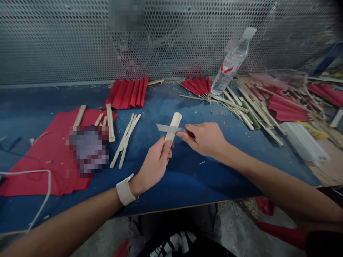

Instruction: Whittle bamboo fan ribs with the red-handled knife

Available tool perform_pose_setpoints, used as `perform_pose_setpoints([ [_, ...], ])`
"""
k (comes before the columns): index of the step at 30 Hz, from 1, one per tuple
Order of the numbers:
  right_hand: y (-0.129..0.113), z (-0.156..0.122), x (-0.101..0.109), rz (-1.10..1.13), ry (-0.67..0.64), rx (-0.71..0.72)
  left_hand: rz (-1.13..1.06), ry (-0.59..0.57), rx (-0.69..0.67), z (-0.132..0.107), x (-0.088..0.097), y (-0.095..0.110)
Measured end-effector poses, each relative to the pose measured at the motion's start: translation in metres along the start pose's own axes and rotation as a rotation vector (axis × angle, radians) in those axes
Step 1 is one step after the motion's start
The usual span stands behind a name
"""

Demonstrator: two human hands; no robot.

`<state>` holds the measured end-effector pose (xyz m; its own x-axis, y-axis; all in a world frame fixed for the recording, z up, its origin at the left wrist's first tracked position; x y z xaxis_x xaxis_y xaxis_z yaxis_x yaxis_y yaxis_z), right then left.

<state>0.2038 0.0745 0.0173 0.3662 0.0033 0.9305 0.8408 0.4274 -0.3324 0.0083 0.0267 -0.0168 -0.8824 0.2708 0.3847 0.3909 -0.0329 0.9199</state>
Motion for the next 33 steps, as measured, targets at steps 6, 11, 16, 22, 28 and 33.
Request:
perform_pose_setpoints([
  [6,0.000,0.004,-0.001,0.050,-0.002,-0.115,0.117,0.056,-0.028,0.003,0.000,-0.003],
  [11,0.007,0.016,-0.003,0.093,0.041,-0.127,0.138,0.075,-0.029,0.004,0.001,0.000],
  [16,0.058,0.041,0.030,0.165,0.289,-0.427,0.135,0.044,-0.036,-0.005,-0.002,0.000],
  [22,0.073,0.035,0.036,0.179,0.306,-0.257,0.030,0.014,0.016,-0.004,-0.004,-0.001],
  [28,0.025,0.015,0.009,0.245,0.130,-0.045,-0.128,-0.035,0.078,-0.003,-0.004,0.002],
  [33,0.010,0.007,0.005,0.162,0.041,0.001,-0.129,-0.031,0.072,-0.001,-0.004,0.002],
])
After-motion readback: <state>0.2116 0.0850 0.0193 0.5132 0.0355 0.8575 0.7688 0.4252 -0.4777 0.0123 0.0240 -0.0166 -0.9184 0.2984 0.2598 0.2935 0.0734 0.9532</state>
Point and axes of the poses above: each hand's wrist, its own z-axis towards the middle knuckle, its own x-axis out of the back of the hand, y = z × x, the point moved 1 cm from there along z, towards the middle knuckle, and after that the axes turned 13 degrees about z, right-handed, at the moved point
